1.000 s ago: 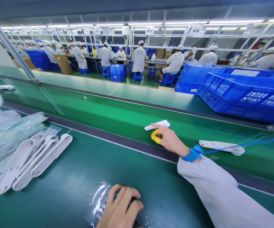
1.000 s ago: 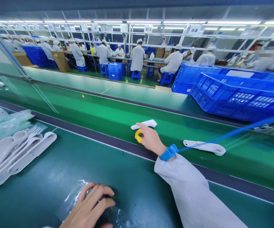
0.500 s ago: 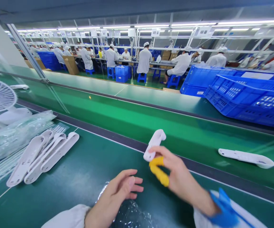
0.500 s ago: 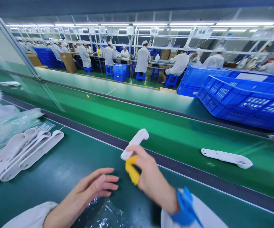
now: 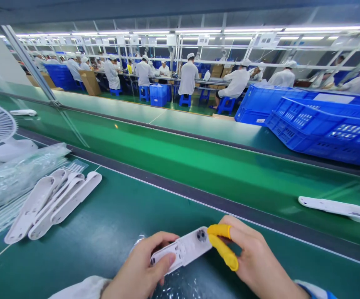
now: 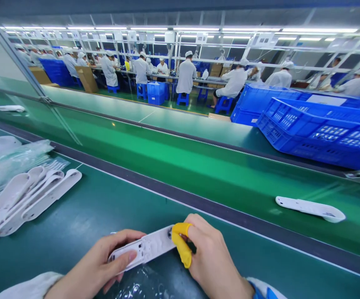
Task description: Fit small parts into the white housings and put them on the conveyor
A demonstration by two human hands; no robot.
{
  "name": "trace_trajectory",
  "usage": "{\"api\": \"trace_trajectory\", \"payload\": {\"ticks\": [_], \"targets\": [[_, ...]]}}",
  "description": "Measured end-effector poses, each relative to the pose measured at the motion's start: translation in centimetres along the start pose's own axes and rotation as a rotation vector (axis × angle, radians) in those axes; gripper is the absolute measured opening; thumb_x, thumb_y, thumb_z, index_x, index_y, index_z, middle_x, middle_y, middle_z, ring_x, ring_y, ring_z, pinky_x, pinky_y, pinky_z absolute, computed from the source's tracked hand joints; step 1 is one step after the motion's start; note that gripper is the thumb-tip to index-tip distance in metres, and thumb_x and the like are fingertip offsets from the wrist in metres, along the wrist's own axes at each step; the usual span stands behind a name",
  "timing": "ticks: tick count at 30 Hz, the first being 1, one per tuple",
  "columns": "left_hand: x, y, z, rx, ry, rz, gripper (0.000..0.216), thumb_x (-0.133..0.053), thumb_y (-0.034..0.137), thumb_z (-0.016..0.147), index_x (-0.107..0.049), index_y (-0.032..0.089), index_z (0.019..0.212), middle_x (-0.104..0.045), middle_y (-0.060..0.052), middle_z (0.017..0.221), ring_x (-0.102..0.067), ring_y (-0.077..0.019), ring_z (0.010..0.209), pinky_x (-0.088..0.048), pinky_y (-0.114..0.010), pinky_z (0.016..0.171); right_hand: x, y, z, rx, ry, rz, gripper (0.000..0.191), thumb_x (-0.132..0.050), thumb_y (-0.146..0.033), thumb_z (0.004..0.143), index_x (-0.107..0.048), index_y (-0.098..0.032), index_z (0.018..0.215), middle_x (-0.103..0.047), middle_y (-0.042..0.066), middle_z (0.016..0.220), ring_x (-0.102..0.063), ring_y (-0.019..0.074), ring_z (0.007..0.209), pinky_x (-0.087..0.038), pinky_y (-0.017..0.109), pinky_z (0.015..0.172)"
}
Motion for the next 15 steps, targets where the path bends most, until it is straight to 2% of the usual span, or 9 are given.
{"api": "trace_trajectory", "payload": {"ticks": [3, 7, 11, 15], "targets": [[-0.1, 0.1, -0.5, 0.073, -0.005, 0.056, 0.041, -0.043, 0.039, 0.076, -0.052, 0.013, 0.106, -0.04, 0.009, 0.048, -0.033, -0.0065, 0.036, -0.028, -0.017, 0.036, -1.0, 0.8, -0.1, -0.048, -0.118, -0.142, 0.021, -0.043, -0.012, 0.079, -0.056, -0.018, 0.063, -0.05, 0.002, 0.062, -0.048, 0.0142, 0.054, -0.036, 0.023, 0.045], [-0.4, 0.5, -0.8, 0.059, -0.01, 0.086, 0.04, -0.043, 0.036, 0.074, -0.054, 0.013, 0.104, -0.04, 0.009, 0.047, -0.033, -0.0072, 0.035, -0.026, -0.017, 0.035, -1.8, 1.1, -0.6, -0.089, -0.214, -0.242, 0.024, -0.043, -0.01, 0.076, -0.049, -0.019, 0.054, -0.047, 0.0, 0.057, -0.043, 0.0118, 0.049, -0.031, 0.022, 0.044], [-0.5, 0.9, -0.8, -0.008, 0.035, 0.139, 0.033, -0.044, 0.033, 0.075, -0.059, 0.016, 0.1, -0.043, 0.007, 0.048, -0.035, -0.0081, 0.035, -0.028, -0.018, 0.034, -2.5, 1.5, -1.4, -0.153, -0.299, -0.263, 0.02, -0.043, -0.01, 0.072, -0.048, -0.019, 0.054, -0.046, -0.002, 0.053, -0.038, 0.0114, 0.046, -0.029, 0.023, 0.044], [-0.4, 1.3, -1.0, -0.143, 0.126, 0.16, 0.024, -0.049, 0.029, 0.074, -0.063, 0.021, 0.091, -0.048, 0.006, 0.047, -0.048, -0.0123, 0.045, -0.037, -0.019, 0.043, -3.2, 2.2, -2.2, -0.271, -0.365, -0.242, 0.017, -0.044, -0.009, 0.066, -0.051, -0.02, 0.055, -0.041, -0.004, 0.048, -0.034, 0.011, 0.044, -0.026, 0.022, 0.043]]}}
Point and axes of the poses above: each hand's wrist, its own z-axis towards the middle knuckle, its own x-axis out of the back of the hand, y = z × x, the point moved 5 cm from there along z, towards the middle knuckle
